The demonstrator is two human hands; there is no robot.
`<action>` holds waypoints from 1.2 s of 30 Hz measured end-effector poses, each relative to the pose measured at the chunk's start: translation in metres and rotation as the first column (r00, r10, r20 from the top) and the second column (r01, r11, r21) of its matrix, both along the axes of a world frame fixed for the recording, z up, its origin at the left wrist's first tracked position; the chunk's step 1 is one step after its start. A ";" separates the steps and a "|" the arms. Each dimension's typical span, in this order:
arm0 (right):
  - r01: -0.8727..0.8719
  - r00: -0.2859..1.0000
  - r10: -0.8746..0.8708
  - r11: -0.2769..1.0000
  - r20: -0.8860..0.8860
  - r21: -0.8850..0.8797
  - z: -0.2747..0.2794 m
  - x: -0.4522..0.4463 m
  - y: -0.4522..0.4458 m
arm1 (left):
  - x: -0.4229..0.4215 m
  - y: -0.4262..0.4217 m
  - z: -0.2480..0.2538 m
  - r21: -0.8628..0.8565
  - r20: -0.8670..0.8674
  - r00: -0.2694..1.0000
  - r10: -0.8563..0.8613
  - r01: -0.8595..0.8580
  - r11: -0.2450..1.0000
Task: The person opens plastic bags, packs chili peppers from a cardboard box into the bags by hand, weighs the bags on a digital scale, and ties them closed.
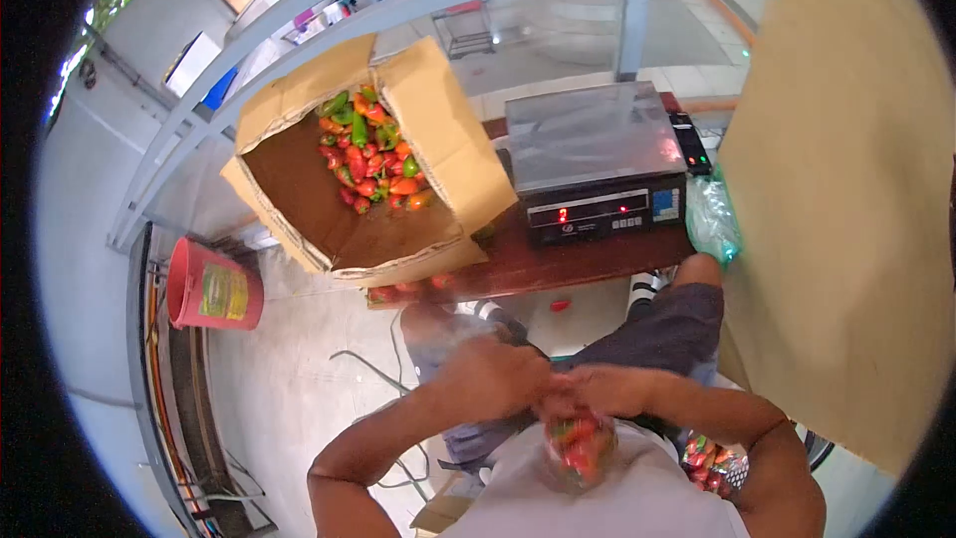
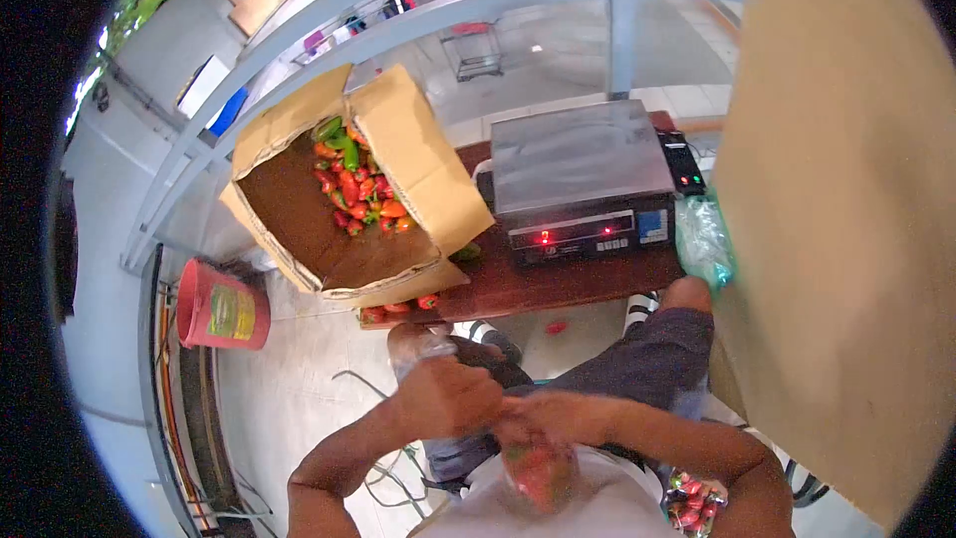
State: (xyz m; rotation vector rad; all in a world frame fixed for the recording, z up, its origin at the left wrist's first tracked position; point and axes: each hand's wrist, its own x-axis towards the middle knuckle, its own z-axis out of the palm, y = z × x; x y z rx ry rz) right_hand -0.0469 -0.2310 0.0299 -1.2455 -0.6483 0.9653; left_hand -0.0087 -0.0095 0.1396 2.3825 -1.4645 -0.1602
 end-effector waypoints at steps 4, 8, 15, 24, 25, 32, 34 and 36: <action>0.161 0.946 -0.208 0.968 -0.250 -0.194 0.080 0.048 -0.045 | 0.007 0.011 0.002 -0.098 0.084 0.992 0.095 -0.087 0.991; 0.367 0.565 -0.189 0.930 0.803 -0.040 0.104 0.073 -0.063 | 0.014 0.007 0.019 -0.105 0.124 0.983 0.134 -0.121 0.987; 0.668 0.238 -0.820 0.527 0.520 0.526 0.098 0.096 -0.045 | -0.058 -0.085 -0.006 -0.385 -0.864 0.502 0.039 -0.709 0.590; 0.643 0.634 -0.651 0.743 0.417 0.184 0.027 0.076 -0.051 | 0.041 -0.009 -0.069 -0.148 -0.351 0.889 0.293 -0.362 0.920; 0.709 0.519 -0.685 0.679 0.511 0.190 0.023 0.079 -0.047 | 0.040 -0.008 -0.056 -0.089 -0.337 0.882 0.329 -0.378 0.922; 0.521 0.840 -0.475 0.571 -0.263 0.635 0.036 0.088 -0.011 | -0.031 -0.054 -0.173 -0.507 -0.664 0.673 0.326 -0.726 0.465; 0.511 0.814 -0.580 0.736 0.025 0.444 0.043 0.087 -0.024 | 0.005 -0.006 -0.158 -0.309 -0.753 0.588 0.296 -0.712 0.630; 0.551 0.654 -0.603 0.793 0.457 0.259 0.045 0.096 -0.037 | 0.034 0.017 -0.087 -0.105 -0.758 0.540 0.366 -0.654 0.749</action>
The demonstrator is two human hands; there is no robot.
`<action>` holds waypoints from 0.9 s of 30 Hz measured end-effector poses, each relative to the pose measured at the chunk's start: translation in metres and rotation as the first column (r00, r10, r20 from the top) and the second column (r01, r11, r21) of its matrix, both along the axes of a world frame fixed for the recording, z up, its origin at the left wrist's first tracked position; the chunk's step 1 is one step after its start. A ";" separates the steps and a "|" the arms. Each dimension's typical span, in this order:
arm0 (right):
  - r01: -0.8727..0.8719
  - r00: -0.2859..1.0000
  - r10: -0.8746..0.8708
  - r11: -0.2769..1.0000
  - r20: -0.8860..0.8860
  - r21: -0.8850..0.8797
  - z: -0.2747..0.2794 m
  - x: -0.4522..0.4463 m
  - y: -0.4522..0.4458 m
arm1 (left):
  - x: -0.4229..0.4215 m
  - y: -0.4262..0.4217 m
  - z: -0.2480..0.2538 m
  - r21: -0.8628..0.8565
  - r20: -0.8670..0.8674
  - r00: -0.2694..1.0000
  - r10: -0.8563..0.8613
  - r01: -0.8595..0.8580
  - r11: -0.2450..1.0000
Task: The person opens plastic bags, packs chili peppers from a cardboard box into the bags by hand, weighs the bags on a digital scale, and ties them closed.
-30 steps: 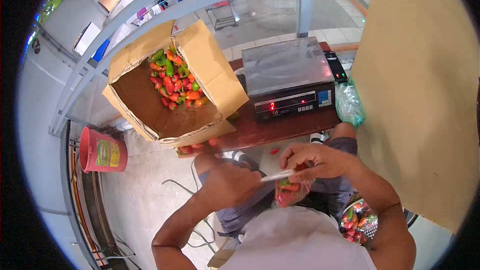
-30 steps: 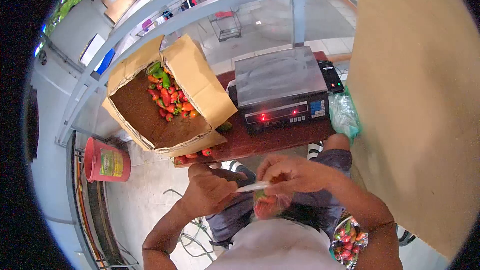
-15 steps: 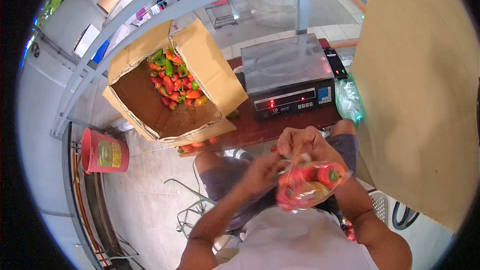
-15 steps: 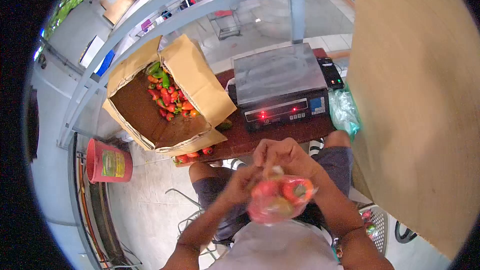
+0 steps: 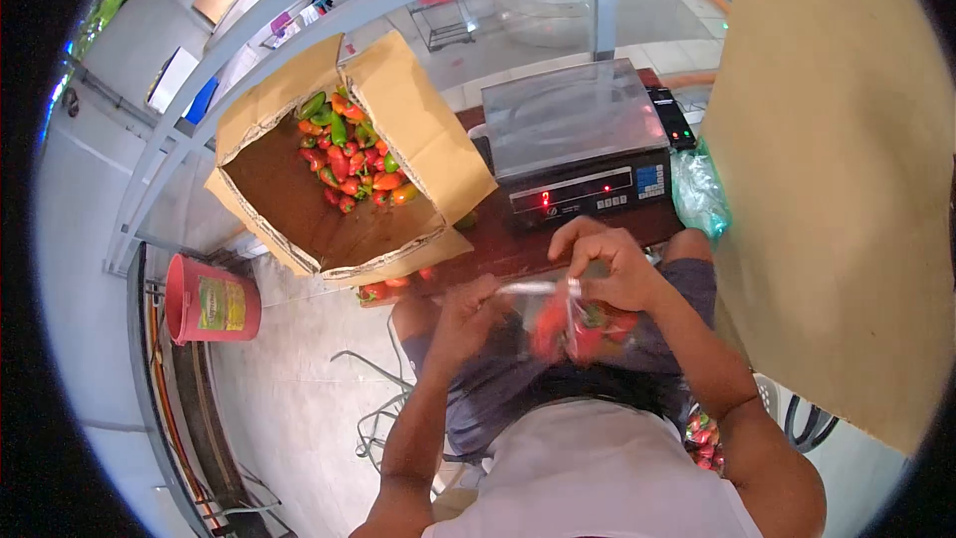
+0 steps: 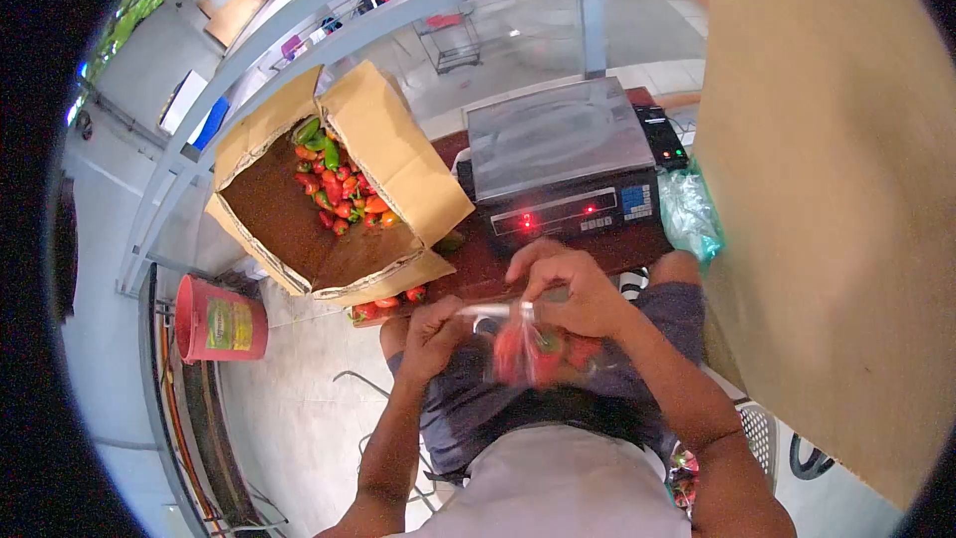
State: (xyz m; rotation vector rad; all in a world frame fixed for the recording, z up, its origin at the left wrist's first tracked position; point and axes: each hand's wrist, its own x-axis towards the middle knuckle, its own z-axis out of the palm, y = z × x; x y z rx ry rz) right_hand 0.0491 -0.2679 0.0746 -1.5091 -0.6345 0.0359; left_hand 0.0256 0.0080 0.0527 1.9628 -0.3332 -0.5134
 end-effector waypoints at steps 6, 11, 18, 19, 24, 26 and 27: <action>0.340 0.825 0.168 0.615 -0.540 0.711 0.013 -0.017 0.036 | -0.051 -0.062 0.027 -0.460 0.015 1.000 0.016 -0.007 0.888; 0.006 0.932 0.099 0.957 -0.348 0.289 -0.018 -0.011 -0.003 | 0.003 -0.023 0.002 -0.254 0.133 0.987 0.092 -0.055 0.966; 0.321 0.858 0.058 0.715 -0.510 0.621 -0.029 -0.009 0.026 | -0.043 -0.075 0.035 -0.435 0.069 0.993 0.093 -0.054 0.899; 0.300 0.814 0.166 0.700 -0.556 0.648 -0.018 -0.019 0.027 | -0.044 -0.070 0.015 -0.375 0.059 0.995 0.080 -0.053 0.926; -0.079 0.832 0.376 0.808 -0.408 0.584 -0.026 -0.025 0.021 | -0.008 -0.048 0.019 -0.115 0.425 0.897 0.120 -0.078 0.990; -0.061 0.855 0.203 0.953 -0.477 0.297 -0.042 -0.034 0.016 | -0.005 -0.045 0.019 0.113 0.589 0.805 -0.069 0.003 0.994; -0.050 0.864 0.114 0.989 -0.491 0.141 -0.048 -0.037 0.015 | -0.008 -0.048 0.015 0.100 0.554 0.831 -0.043 -0.015 0.995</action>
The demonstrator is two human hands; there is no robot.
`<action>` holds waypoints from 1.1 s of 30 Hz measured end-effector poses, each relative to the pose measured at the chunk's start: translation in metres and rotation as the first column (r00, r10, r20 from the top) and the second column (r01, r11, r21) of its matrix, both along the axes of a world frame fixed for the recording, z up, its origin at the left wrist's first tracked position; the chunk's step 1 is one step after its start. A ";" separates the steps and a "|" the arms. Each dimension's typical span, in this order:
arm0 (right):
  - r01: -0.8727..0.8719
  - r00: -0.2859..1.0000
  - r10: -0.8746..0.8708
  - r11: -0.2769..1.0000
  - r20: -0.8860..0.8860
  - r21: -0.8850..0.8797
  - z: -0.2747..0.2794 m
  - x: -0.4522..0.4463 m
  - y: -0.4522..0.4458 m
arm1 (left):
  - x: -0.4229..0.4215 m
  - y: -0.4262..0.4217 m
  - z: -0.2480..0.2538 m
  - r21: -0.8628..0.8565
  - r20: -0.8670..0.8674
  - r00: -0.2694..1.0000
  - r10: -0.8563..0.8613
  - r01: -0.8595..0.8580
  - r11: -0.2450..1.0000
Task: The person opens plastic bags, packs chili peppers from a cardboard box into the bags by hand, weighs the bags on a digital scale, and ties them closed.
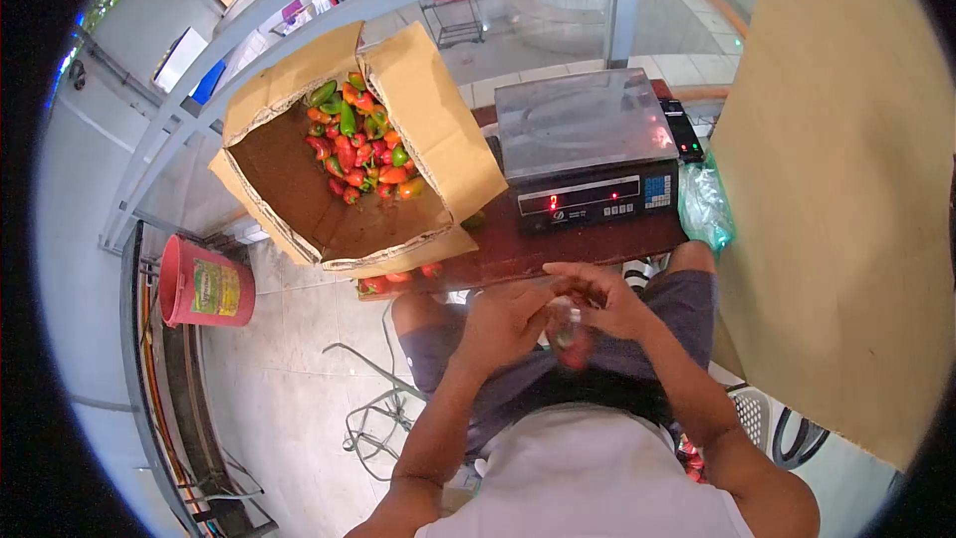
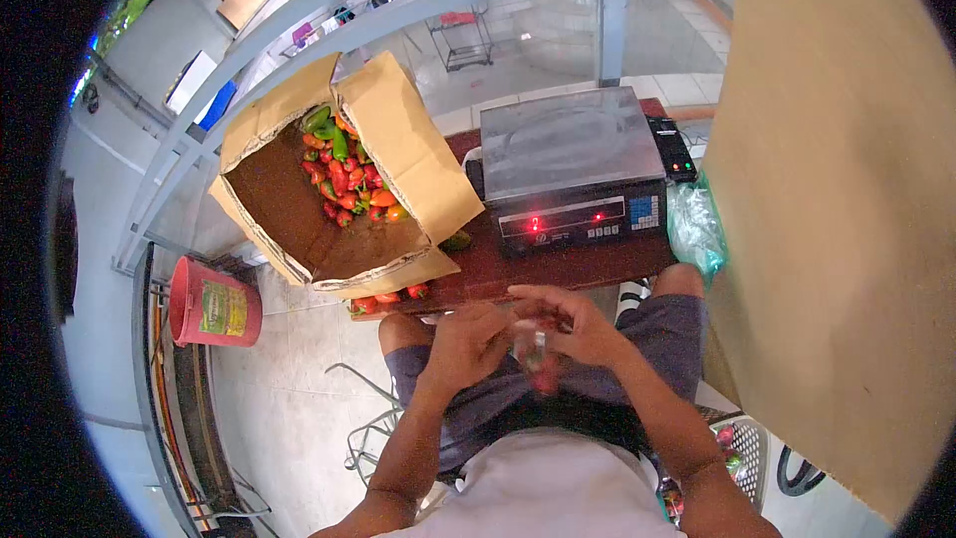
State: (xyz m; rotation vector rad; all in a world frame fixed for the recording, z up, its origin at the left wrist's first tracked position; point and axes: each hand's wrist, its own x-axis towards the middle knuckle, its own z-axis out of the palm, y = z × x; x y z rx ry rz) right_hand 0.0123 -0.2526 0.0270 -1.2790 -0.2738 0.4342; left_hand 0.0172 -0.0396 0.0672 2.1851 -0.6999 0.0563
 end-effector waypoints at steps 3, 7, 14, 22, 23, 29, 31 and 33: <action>0.357 0.763 -0.050 0.864 0.644 -0.356 -0.012 -0.004 0.003 | -0.004 -0.007 -0.019 -0.144 -0.430 0.902 0.036 -0.108 0.984; 0.545 0.577 -0.153 0.804 0.802 -0.239 -0.031 -0.008 0.005 | 0.004 -0.003 -0.042 -0.476 -0.879 0.300 -0.371 -0.487 0.732; 0.638 0.764 -0.496 0.678 0.412 -0.366 -0.049 -0.013 0.033 | -0.007 -0.034 -0.075 -0.446 -0.721 0.692 0.031 -0.498 0.744; 0.647 0.697 -0.511 0.750 -0.503 0.135 -0.062 -0.017 0.043 | -0.010 -0.055 -0.047 -0.179 0.020 0.942 0.334 -0.325 0.929; 0.665 0.682 -0.492 0.726 -0.540 0.179 -0.066 -0.018 0.042 | -0.008 -0.054 -0.049 -0.076 0.207 0.929 0.307 -0.298 0.952; 0.655 0.689 -0.380 0.691 -0.617 0.306 -0.056 -0.024 0.034 | -0.008 -0.069 -0.038 -0.078 0.146 0.943 0.298 -0.289 0.954; 0.604 0.708 -0.382 0.763 -0.594 0.230 -0.066 -0.030 0.022 | -0.008 -0.069 -0.049 -0.017 -0.008 0.968 0.251 -0.251 0.968; 0.553 0.745 -0.383 0.812 -0.546 0.186 -0.069 -0.034 0.014 | -0.009 -0.070 -0.052 -0.018 -0.081 0.968 0.238 -0.240 0.971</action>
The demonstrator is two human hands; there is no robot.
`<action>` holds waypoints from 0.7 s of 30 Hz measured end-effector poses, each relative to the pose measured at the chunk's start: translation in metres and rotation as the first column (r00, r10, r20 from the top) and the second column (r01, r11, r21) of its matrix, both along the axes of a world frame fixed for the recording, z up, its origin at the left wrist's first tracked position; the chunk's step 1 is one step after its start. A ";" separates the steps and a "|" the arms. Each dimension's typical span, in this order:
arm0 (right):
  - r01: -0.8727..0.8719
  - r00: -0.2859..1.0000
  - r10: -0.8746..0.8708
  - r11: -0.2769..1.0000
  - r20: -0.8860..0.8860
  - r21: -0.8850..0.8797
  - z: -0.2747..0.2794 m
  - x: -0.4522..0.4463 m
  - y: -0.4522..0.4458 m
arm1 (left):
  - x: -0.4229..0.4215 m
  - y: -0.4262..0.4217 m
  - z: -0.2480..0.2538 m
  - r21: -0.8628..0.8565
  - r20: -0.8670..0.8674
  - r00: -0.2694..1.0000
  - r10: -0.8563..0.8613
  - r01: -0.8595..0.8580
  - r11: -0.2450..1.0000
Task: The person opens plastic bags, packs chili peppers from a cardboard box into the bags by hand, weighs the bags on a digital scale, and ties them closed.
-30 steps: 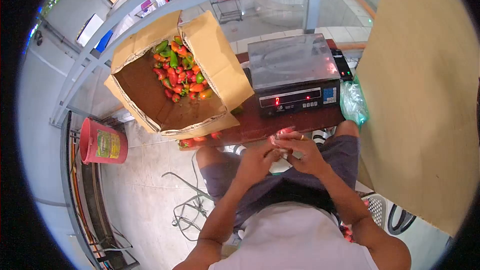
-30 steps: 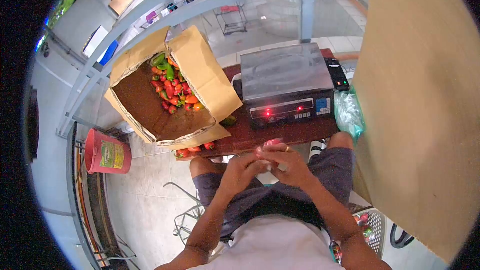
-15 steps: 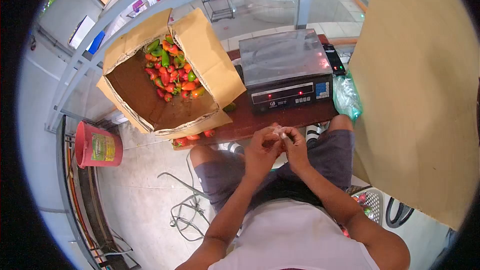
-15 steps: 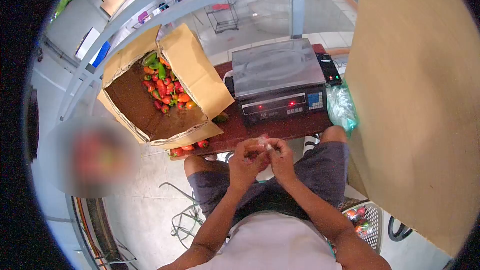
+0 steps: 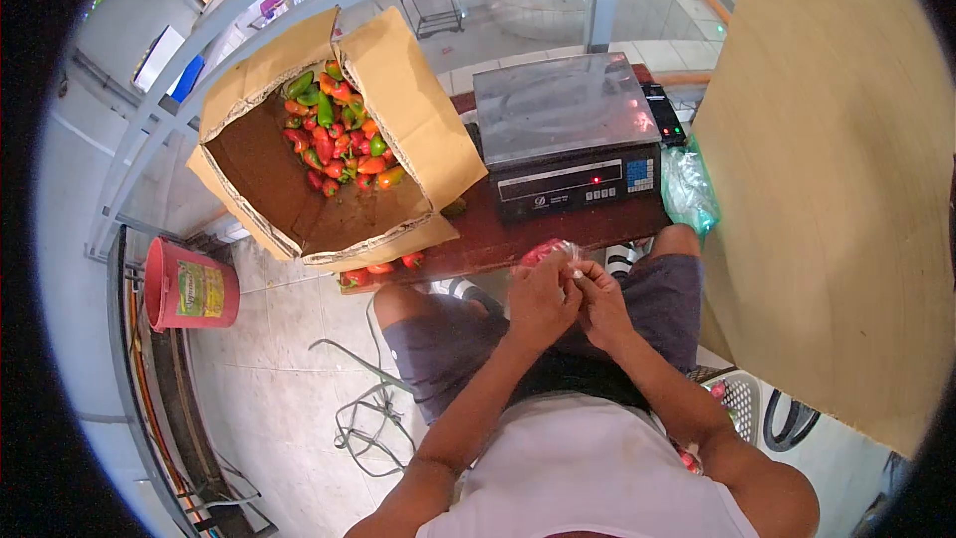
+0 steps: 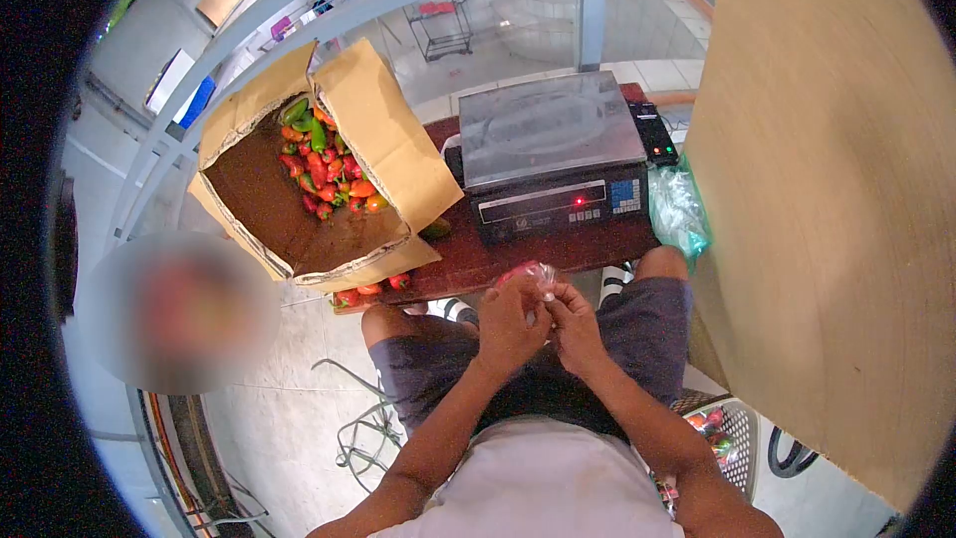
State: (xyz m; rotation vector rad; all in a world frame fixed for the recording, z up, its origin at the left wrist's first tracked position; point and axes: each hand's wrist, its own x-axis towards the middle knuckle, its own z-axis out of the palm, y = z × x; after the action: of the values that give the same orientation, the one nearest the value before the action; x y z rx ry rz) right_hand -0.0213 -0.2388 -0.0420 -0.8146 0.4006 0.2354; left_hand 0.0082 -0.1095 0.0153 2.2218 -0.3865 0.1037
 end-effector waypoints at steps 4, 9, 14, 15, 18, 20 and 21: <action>-0.123 0.992 0.126 0.989 0.032 -0.077 0.013 -0.004 -0.011 | -0.002 0.003 -0.001 -0.062 -0.012 1.000 -0.028 0.028 0.998; -0.360 0.931 0.361 0.933 -0.054 0.018 0.013 -0.004 -0.026 | -0.015 0.014 -0.015 -0.107 0.020 1.000 -0.008 0.010 0.994; -0.495 0.848 0.530 0.787 -0.007 -0.369 0.022 0.001 -0.037 | -0.030 0.022 -0.001 -0.048 0.128 0.987 -0.092 0.099 0.994; -0.486 0.843 0.538 0.767 0.007 -0.419 0.024 0.001 -0.036 | -0.031 0.024 -0.001 -0.040 0.121 0.987 -0.105 0.110 0.993; -0.376 0.854 0.514 0.716 0.080 -0.589 0.031 0.000 -0.031 | -0.034 0.029 0.001 -0.033 0.031 0.989 -0.143 0.144 0.989; -0.202 0.876 0.448 0.677 0.179 -0.708 0.037 -0.002 -0.021 | -0.037 0.032 0.006 -0.048 -0.121 0.980 -0.155 0.150 0.988; -0.194 0.868 0.452 0.690 0.206 -0.697 0.040 -0.002 -0.018 | -0.035 0.035 0.006 -0.124 -0.196 0.975 -0.108 0.084 0.989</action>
State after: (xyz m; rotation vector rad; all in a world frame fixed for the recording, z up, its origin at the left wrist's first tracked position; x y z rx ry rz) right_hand -0.0238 -0.2572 -0.0021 -1.6193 -0.0471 0.2741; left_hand -0.0268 -0.0743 0.0210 2.0729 -0.3659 -0.1476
